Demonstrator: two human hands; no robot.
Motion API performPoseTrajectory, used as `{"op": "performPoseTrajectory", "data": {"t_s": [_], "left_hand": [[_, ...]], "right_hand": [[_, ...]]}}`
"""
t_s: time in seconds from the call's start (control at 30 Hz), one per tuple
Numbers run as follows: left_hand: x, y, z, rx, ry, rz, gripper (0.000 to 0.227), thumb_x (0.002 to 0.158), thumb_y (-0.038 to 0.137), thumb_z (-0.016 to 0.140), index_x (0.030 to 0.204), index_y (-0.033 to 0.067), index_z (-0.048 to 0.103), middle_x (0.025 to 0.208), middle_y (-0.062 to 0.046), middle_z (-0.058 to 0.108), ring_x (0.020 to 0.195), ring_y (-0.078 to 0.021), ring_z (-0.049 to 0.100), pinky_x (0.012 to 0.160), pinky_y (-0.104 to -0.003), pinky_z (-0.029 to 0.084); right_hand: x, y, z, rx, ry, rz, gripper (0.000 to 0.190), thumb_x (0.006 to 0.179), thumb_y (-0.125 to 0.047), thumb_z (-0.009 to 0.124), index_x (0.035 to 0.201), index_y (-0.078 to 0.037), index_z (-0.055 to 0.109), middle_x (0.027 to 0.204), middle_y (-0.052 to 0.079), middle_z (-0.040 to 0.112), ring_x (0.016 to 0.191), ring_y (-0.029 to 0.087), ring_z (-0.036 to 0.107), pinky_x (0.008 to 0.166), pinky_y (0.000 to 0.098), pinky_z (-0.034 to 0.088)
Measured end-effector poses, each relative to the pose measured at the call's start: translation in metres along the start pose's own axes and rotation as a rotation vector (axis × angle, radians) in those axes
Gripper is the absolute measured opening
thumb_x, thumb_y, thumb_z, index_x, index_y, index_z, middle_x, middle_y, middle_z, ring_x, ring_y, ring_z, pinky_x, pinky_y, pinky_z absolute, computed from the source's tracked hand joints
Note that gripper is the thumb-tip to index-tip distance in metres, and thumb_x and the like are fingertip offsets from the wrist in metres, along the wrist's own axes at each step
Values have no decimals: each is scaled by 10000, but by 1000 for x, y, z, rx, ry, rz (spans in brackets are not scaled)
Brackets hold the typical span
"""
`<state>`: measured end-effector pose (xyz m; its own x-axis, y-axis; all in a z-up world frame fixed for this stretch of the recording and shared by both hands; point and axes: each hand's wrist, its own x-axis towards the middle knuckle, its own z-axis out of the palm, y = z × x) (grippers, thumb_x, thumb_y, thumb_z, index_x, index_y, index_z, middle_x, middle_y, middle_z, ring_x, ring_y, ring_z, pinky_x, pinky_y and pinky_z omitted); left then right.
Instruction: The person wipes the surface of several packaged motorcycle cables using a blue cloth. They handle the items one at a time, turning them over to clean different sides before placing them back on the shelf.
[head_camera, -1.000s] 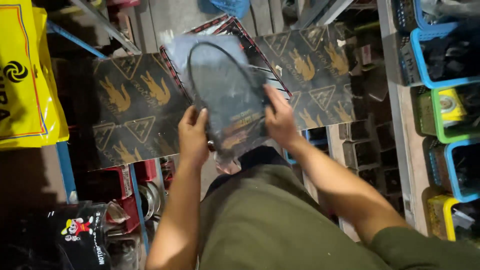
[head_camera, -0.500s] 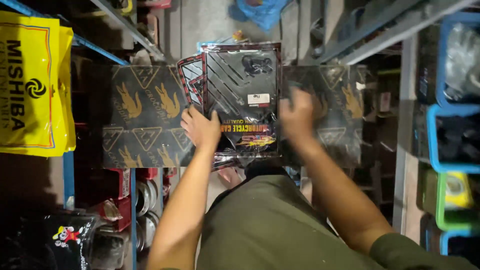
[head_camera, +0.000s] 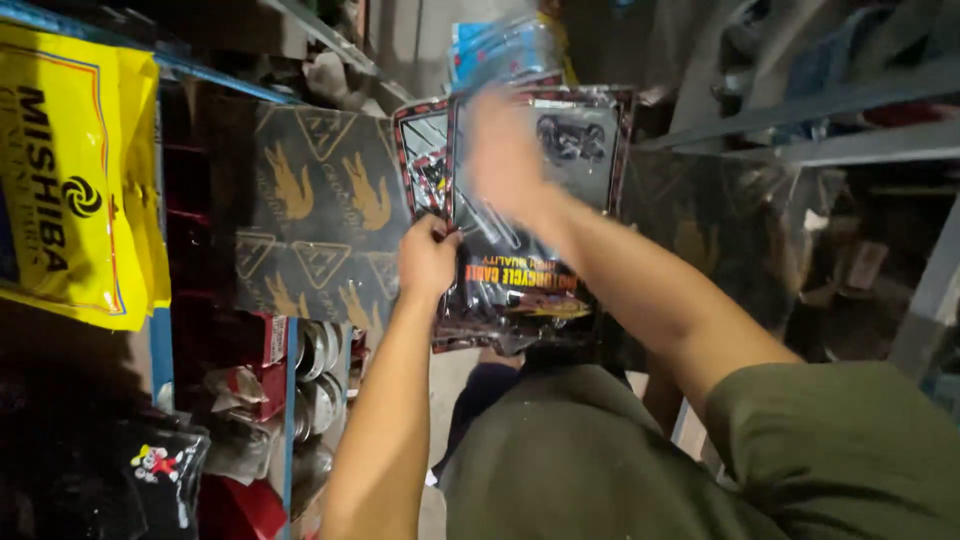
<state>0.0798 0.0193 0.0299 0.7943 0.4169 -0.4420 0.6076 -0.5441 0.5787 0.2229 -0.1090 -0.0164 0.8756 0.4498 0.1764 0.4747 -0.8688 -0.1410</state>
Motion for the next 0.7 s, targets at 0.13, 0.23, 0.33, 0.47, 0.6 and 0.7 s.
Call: {"op": "performPoseTrajectory", "data": {"t_s": [0.13, 0.23, 0.33, 0.47, 0.6, 0.7], "left_hand": [[-1, -24, 18, -164, -1, -130, 113, 856, 175, 709, 893, 95, 637, 833, -165, 693, 899, -380, 693, 798, -486, 528], [-27, -29, 21, -408, 101, -127, 130, 904, 127, 718, 910, 75, 599, 776, -149, 642, 781, -293, 635, 730, -405, 482], [-47, -28, 24, -491, 158, -131, 114, 955, 131, 689, 953, 78, 588, 762, -124, 632, 734, -251, 595, 708, -383, 457], [-67, -13, 26, -682, 70, -132, 552, 1027, 63, 597, 1505, -20, 335, 1134, -297, 671, 1064, -321, 634, 1000, -440, 476], [-46, -87, 74, -936, -28, -157, 241, 1020, 58, 584, 1254, 26, 628, 1009, -122, 728, 938, -213, 689, 883, -369, 543], [-26, -95, 73, -1074, -78, -74, 190, 1009, 46, 588, 1162, 26, 698, 987, -146, 746, 922, -244, 721, 882, -399, 564]], "right_hand": [[-13, -12, -33, 300, 131, -556, 420, 828, -191, 661, 1204, -2, 654, 1248, 193, 641, 1206, 348, 598, 1102, 442, 444], [-9, 74, -9, 90, 154, -427, 461, 811, -94, 646, 1252, 43, 649, 1259, 258, 654, 1202, 384, 611, 1034, 445, 499], [-30, 129, 55, -307, 264, -46, 515, 866, -54, 581, 1368, 61, 601, 1272, 321, 627, 1225, 457, 590, 948, 526, 513], [-131, 26, 244, -171, 246, 103, 399, 994, -18, 429, 1344, 80, 594, 1156, 312, 637, 1175, 475, 608, 993, 550, 468], [-142, -4, 31, 141, 188, -312, 397, 933, -129, 571, 1312, -178, 677, 1359, 79, 670, 1308, 270, 598, 1127, 475, 447], [-132, 93, 98, -235, 183, -134, 505, 897, -200, 600, 1356, 9, 634, 1322, 261, 656, 1259, 408, 597, 1117, 613, 364]]}}
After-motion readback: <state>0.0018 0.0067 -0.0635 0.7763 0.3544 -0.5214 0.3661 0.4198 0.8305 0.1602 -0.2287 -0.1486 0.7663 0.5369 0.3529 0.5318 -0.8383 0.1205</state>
